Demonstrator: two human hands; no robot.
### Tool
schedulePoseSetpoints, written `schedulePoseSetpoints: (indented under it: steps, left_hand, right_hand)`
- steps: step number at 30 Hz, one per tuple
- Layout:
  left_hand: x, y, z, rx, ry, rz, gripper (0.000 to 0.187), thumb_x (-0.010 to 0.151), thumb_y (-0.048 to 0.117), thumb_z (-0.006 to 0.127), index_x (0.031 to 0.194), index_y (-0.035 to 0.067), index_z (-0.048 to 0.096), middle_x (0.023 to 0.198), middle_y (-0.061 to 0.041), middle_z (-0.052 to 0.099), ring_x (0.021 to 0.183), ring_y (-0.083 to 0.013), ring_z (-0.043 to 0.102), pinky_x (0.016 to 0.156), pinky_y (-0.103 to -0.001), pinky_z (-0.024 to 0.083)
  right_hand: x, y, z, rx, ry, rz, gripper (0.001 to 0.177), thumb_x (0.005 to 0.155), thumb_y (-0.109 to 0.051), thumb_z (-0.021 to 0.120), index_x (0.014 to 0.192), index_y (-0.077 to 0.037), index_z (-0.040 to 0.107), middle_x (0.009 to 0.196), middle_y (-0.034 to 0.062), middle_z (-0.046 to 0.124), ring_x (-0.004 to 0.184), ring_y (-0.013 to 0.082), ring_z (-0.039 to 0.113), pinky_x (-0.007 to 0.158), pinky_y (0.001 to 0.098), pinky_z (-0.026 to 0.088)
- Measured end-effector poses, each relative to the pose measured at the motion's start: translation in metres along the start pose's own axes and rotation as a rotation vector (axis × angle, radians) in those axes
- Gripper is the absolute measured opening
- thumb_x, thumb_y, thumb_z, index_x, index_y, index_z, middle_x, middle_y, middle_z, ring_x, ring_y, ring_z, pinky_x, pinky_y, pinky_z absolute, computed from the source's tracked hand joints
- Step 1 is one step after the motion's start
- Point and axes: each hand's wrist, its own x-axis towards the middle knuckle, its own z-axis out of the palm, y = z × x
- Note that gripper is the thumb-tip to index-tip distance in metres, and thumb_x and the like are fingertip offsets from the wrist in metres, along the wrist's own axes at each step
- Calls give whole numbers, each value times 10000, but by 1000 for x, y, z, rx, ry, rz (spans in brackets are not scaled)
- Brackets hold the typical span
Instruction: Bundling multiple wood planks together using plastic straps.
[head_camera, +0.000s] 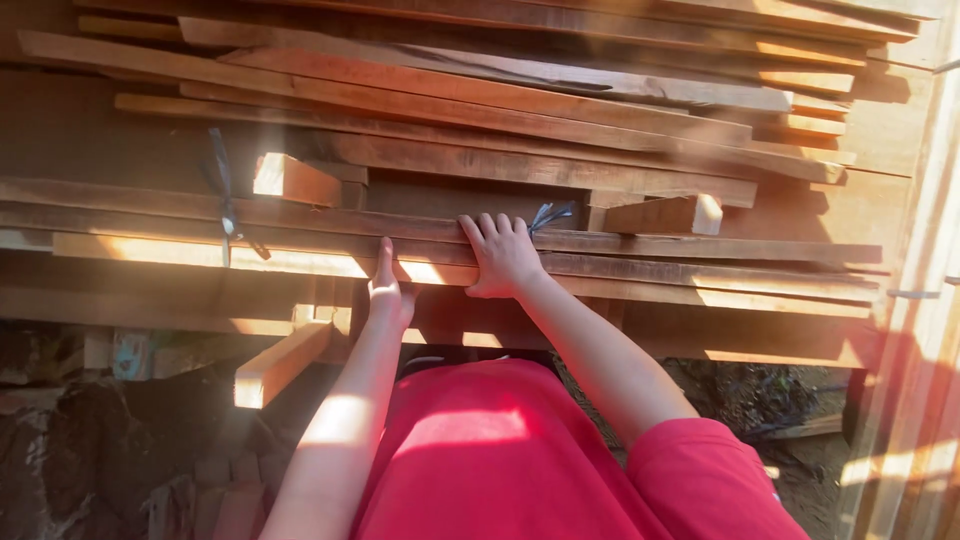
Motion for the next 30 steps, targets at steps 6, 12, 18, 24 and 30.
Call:
schedulePoseSetpoints:
  steps: [6,12,18,24,30]
  left_hand:
    - [6,-11,13,-30,149,27,922,754,578,919,1420,52,559,1422,-189,592,1327,-355,555,1089,-640,427]
    - [-14,5,40,-199,349,-37,1317,589,721,910,1572,72,321,1626,-155,385,1479,-352,413,1246,-575,276]
    - [-36,24,22,-240,96,-52,966,904,345,825,1614,88,223,1689,-221,192,1560,-373,205,1267,-633,35]
    - [-41,44,5,-314,-36,-235,1096,863,292,845,1630,94,87,1700,-150,5,1583,-263,167,1248,-600,33]
    - [-75,64,12,-177,-130,-239,1187,885,250,818,1642,90,-82,1668,-191,-286,1579,-395,-143,1269,-561,-5]
  right_hand:
    - [-6,2,7,89,91,-13,1302,505,-806,698,1559,-152,302,1255,80,491,1125,282,501,994,451,375]
    - [-10,-2,0,121,88,12,1291,536,-780,751,1562,-140,298,1324,92,482,1193,294,483,1046,474,369]
    - [-8,-11,-20,125,-94,46,1436,471,-879,742,1599,-146,237,1552,131,388,1390,376,406,1124,670,319]
    - [-5,-14,-8,123,-75,52,1177,644,-611,786,1546,-70,258,1462,128,417,1346,325,419,1085,584,363]
    - [-7,-10,-13,149,-49,9,1202,649,-710,723,1561,-69,274,1436,126,443,1278,299,449,1009,498,377]
